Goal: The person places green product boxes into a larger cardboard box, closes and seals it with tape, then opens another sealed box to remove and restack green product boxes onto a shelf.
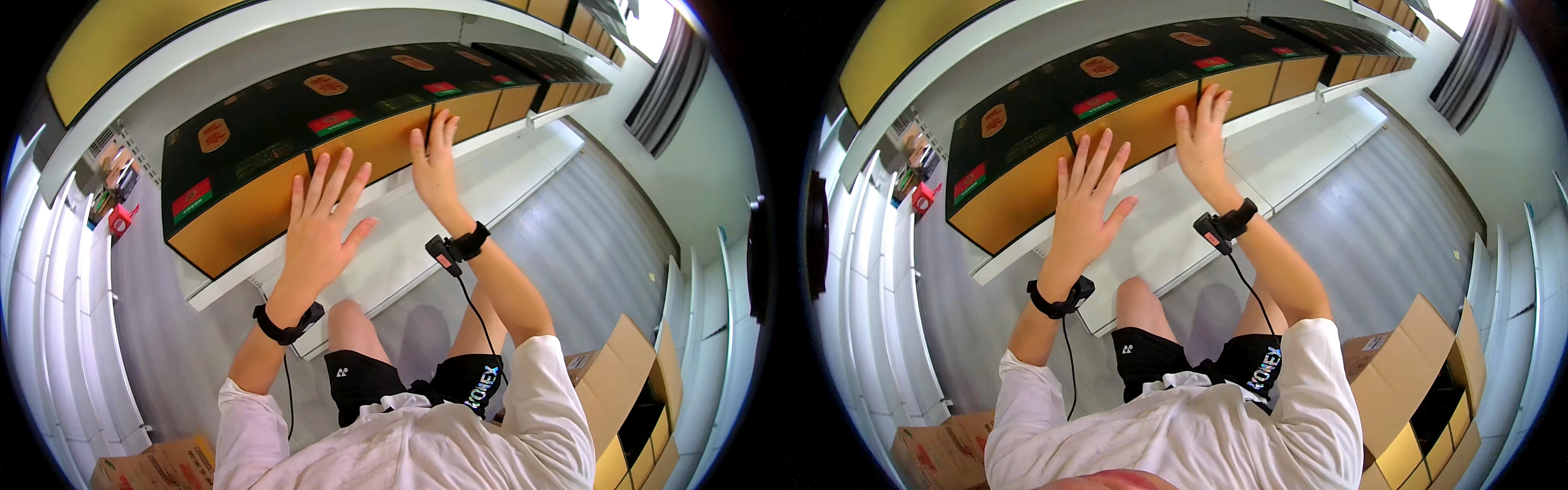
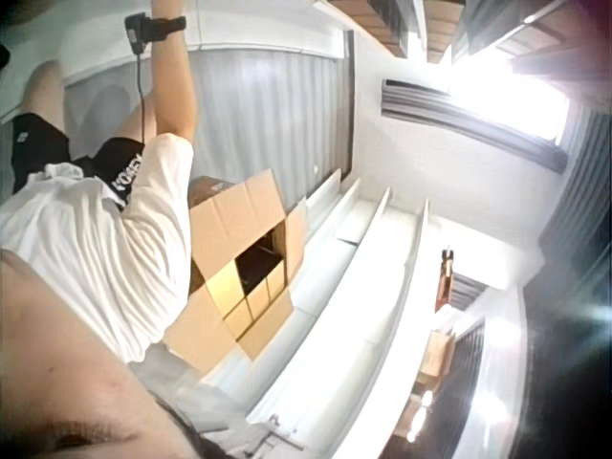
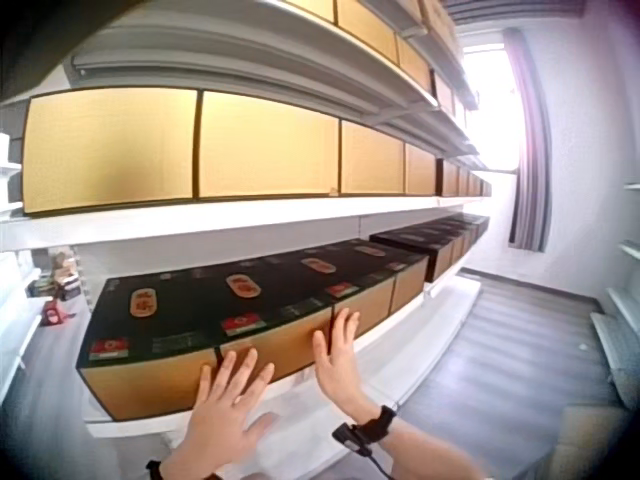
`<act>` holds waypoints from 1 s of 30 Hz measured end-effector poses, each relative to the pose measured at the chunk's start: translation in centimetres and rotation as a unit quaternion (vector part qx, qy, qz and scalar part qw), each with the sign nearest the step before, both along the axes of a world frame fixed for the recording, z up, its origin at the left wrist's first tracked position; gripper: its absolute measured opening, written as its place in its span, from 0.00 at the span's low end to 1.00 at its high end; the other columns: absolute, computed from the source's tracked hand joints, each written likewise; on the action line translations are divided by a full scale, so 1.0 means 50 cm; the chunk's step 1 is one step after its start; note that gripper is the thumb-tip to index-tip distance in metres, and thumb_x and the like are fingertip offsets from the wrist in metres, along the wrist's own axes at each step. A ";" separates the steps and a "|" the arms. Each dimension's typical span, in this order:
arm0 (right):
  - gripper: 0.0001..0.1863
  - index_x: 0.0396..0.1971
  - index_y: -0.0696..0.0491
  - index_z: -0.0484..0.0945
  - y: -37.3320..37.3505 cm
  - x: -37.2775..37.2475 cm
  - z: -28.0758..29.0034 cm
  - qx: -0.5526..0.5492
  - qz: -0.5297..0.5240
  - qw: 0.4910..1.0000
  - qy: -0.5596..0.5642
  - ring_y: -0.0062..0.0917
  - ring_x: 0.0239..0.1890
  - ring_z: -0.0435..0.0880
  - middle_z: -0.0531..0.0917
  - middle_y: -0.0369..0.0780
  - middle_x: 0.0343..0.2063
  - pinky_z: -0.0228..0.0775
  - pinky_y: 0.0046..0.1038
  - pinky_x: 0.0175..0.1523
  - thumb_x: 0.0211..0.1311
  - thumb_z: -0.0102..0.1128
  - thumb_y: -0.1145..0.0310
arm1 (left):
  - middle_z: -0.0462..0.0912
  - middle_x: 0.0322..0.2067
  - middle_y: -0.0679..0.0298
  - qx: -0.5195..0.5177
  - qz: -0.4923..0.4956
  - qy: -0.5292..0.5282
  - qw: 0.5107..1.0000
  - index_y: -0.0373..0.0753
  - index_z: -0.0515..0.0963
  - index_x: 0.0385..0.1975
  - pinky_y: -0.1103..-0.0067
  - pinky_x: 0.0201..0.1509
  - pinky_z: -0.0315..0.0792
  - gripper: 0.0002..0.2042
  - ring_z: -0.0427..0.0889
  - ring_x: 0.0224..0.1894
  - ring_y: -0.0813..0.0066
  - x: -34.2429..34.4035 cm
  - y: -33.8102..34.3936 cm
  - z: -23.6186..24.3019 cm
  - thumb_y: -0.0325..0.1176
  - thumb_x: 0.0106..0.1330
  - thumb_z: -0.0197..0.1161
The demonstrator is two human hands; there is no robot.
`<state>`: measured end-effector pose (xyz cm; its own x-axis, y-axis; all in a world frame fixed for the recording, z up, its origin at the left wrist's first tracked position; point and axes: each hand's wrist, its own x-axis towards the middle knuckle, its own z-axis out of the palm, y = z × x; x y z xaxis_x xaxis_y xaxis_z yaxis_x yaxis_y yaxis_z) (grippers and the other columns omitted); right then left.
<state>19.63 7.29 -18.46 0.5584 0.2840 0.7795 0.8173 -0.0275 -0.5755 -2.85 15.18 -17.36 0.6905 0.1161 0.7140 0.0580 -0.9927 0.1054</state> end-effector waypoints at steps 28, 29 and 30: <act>0.48 0.73 0.54 0.51 -0.194 0.558 0.074 0.064 -0.076 0.982 0.162 0.44 0.72 0.54 0.55 0.53 0.70 0.47 0.39 0.73 0.64 0.53 0.37 | 0.52 0.73 0.54 0.041 0.069 -0.183 0.980 0.42 0.59 0.71 0.52 0.75 0.39 0.35 0.46 0.76 0.51 -0.062 0.038 0.005 0.38 0.63 0.64; 0.49 0.73 0.53 0.50 -0.195 0.593 0.072 0.088 -0.042 0.973 0.207 0.44 0.74 0.51 0.52 0.54 0.71 0.44 0.39 0.74 0.63 0.51 0.34 | 0.53 0.74 0.58 0.055 0.126 -0.209 0.968 0.45 0.59 0.71 0.50 0.74 0.37 0.35 0.47 0.76 0.53 -0.068 0.040 0.011 0.40 0.65 0.64; 0.52 0.75 0.51 0.43 -0.183 0.583 0.084 0.070 -0.018 0.966 0.250 0.43 0.76 0.42 0.46 0.54 0.73 0.39 0.39 0.75 0.63 0.47 0.31 | 0.53 0.74 0.60 0.081 0.207 -0.186 0.957 0.47 0.59 0.71 0.48 0.74 0.36 0.34 0.47 0.76 0.55 -0.079 0.047 0.016 0.43 0.65 0.63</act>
<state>48.76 -1.84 -14.26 0.8824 0.1690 0.4392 0.4364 0.0554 -0.8980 -6.79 17.54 -16.54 0.3032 0.1913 0.9335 0.4386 -0.8977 0.0415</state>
